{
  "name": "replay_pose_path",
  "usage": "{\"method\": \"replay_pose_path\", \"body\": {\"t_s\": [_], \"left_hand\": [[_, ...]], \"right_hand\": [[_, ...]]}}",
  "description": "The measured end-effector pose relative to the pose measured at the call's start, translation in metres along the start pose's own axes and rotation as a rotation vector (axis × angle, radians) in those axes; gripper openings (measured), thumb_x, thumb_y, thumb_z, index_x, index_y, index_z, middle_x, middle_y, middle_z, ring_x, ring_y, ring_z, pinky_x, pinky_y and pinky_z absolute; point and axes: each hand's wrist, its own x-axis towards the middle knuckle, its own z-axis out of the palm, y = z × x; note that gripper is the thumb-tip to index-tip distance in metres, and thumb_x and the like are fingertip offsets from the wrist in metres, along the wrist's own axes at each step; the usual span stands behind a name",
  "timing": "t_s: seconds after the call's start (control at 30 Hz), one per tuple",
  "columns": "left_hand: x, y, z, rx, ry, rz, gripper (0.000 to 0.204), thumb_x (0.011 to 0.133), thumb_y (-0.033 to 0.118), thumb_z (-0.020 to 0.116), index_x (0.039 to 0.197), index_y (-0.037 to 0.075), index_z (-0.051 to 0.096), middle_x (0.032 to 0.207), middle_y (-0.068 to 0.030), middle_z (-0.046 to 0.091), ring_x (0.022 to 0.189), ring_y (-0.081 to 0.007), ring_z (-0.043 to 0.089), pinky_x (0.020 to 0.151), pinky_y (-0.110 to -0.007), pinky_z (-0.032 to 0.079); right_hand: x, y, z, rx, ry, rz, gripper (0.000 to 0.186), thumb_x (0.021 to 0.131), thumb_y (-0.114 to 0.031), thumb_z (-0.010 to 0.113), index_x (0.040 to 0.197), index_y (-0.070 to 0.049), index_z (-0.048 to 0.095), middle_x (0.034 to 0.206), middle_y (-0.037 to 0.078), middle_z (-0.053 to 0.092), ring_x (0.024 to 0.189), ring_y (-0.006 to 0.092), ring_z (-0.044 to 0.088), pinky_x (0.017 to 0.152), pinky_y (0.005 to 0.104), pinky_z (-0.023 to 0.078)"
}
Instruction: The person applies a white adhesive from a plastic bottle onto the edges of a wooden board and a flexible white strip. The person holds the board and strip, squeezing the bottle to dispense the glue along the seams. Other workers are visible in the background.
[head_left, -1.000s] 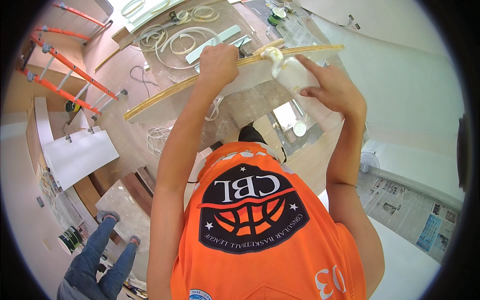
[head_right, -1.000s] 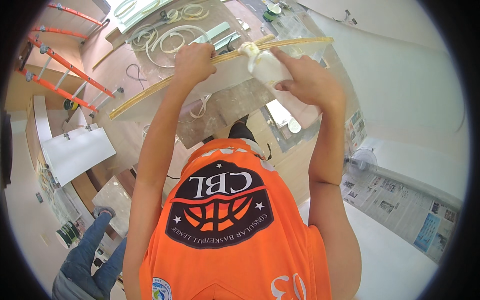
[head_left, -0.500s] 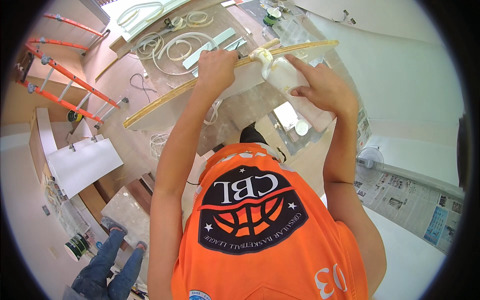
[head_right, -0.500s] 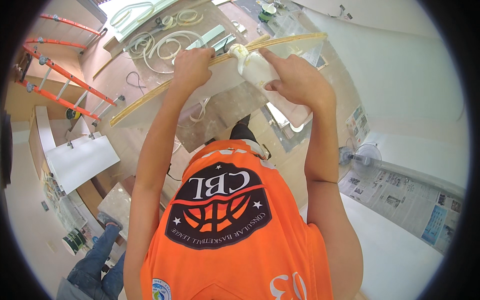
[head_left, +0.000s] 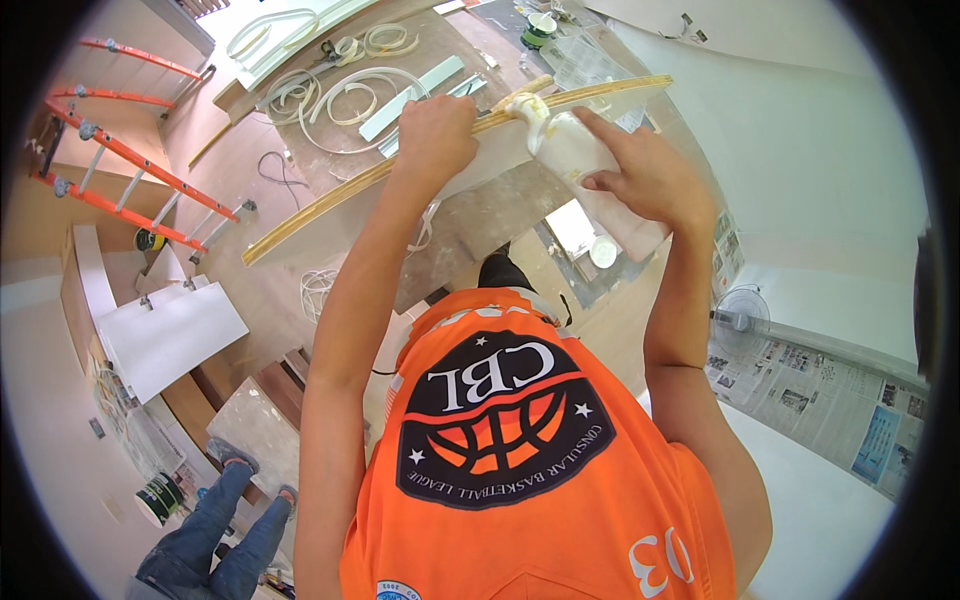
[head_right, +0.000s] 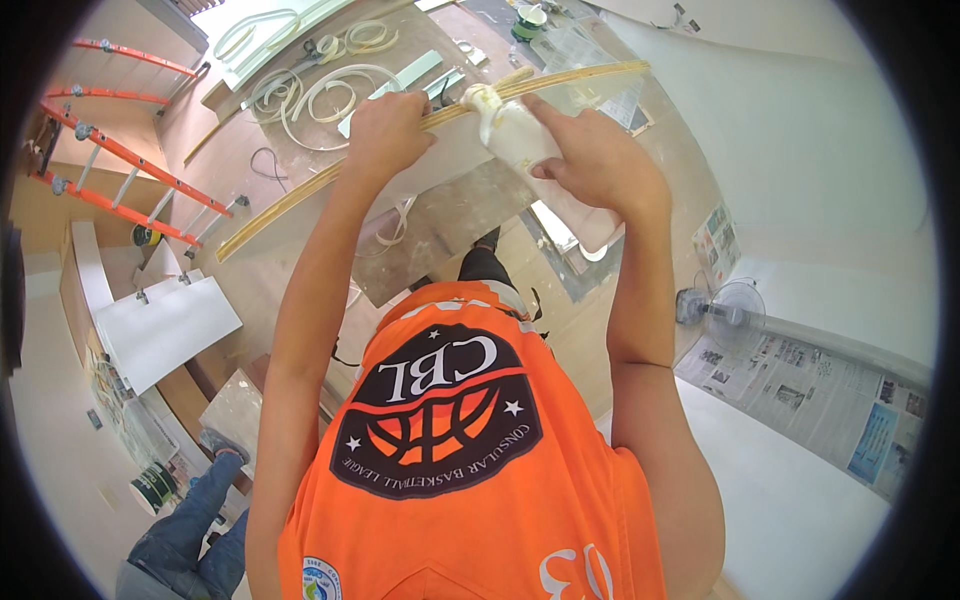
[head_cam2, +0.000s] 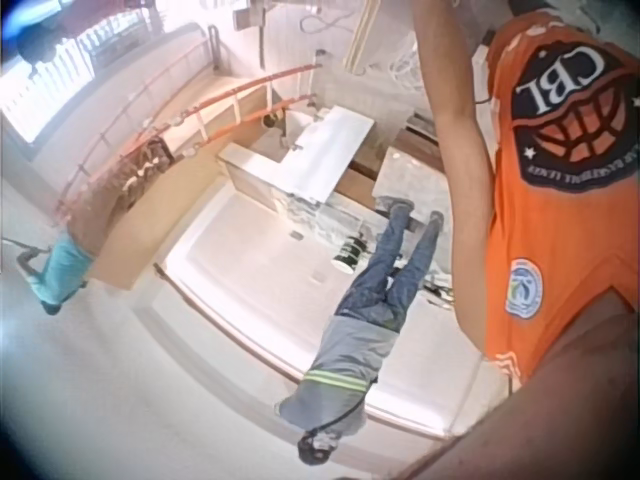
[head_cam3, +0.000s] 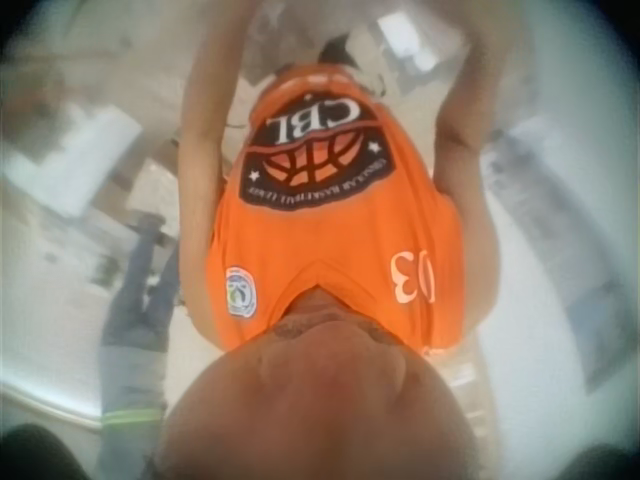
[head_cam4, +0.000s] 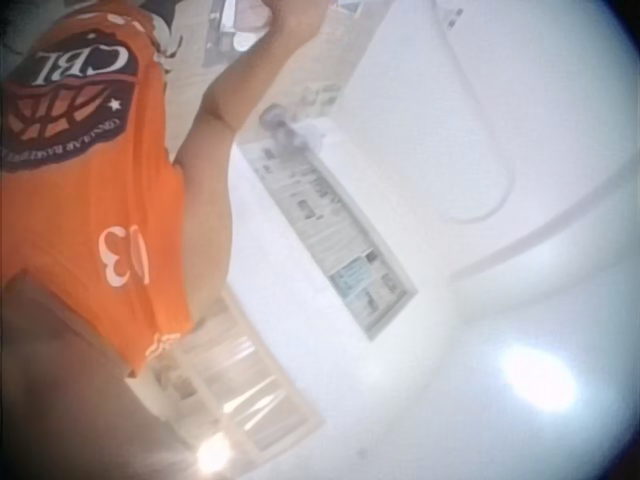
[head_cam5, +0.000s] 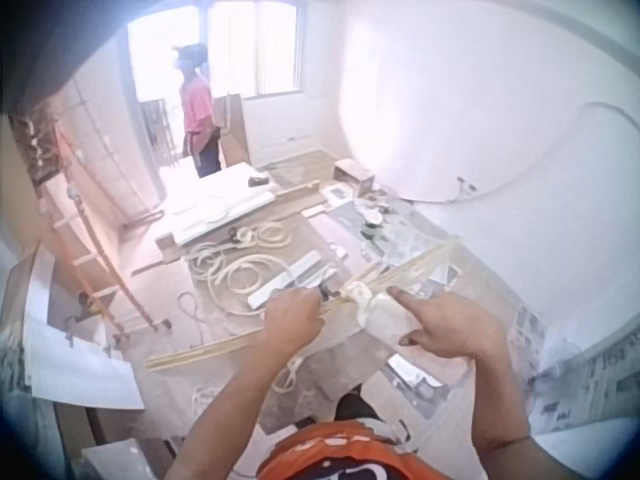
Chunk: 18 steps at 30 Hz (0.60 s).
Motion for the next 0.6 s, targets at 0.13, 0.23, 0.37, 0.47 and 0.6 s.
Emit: {"method": "replay_pose_path", "body": {"t_s": [0.13,0.23,0.37,0.47,0.6], "left_hand": [[-0.001,0.0,-0.003,-0.03,-0.018,-0.027,0.026,0.073,0.02,0.078,0.095,0.009,0.075,0.091,-0.0144,0.075,0.089,-0.0331,0.073,0.08,-0.045,0.055],[-0.002,0.001,-0.004,-0.031,-0.047,-0.045,0.031,0.073,0.024,0.082,0.101,0.011,0.075,0.095,-0.0131,0.076,0.092,-0.0327,0.073,0.082,-0.044,0.057],[-0.003,0.001,-0.004,-0.067,-0.023,-0.042,0.031,0.073,0.023,0.083,0.101,0.011,0.076,0.093,-0.0131,0.076,0.091,-0.0328,0.073,0.083,-0.044,0.057],[-0.003,0.0,-0.004,-0.019,0.005,-0.044,0.03,0.072,0.023,0.083,0.1,0.011,0.076,0.092,-0.0131,0.076,0.091,-0.0326,0.073,0.083,-0.045,0.057],[-0.002,-0.003,-0.001,-0.038,0.018,-0.041,0.029,0.072,0.023,0.082,0.098,0.011,0.076,0.091,-0.0123,0.076,0.091,-0.0314,0.073,0.084,-0.045,0.056]], "right_hand": [[0.005,0.025,0.008,0.001,0.06,0.001,0.082,0.081,-0.023,0.082,0.154,-0.018,0.045,0.092,0.03,0.069,0.092,0.0457,0.069,0.082,0.052,0.053],[0.01,0.059,0.01,-0.015,0.134,0.046,0.082,0.081,-0.023,0.082,0.154,-0.019,0.044,0.092,0.029,0.07,0.092,0.0443,0.07,0.082,0.0507,0.054],[0.008,0.052,0.0,-0.079,0.068,0.122,0.082,0.081,-0.022,0.082,0.154,-0.019,0.045,0.095,0.028,0.071,0.092,0.0429,0.07,0.083,0.0493,0.054],[0.006,0.033,-0.003,-0.123,0.052,0.1,0.082,0.081,-0.021,0.082,0.154,-0.019,0.045,0.095,0.028,0.071,0.093,0.0425,0.07,0.083,0.0494,0.055],[0.005,0.03,-0.006,-0.116,0.044,0.07,0.082,0.081,-0.021,0.082,0.154,-0.019,0.045,0.095,0.028,0.071,0.093,0.0431,0.069,0.083,0.0502,0.054]]}}
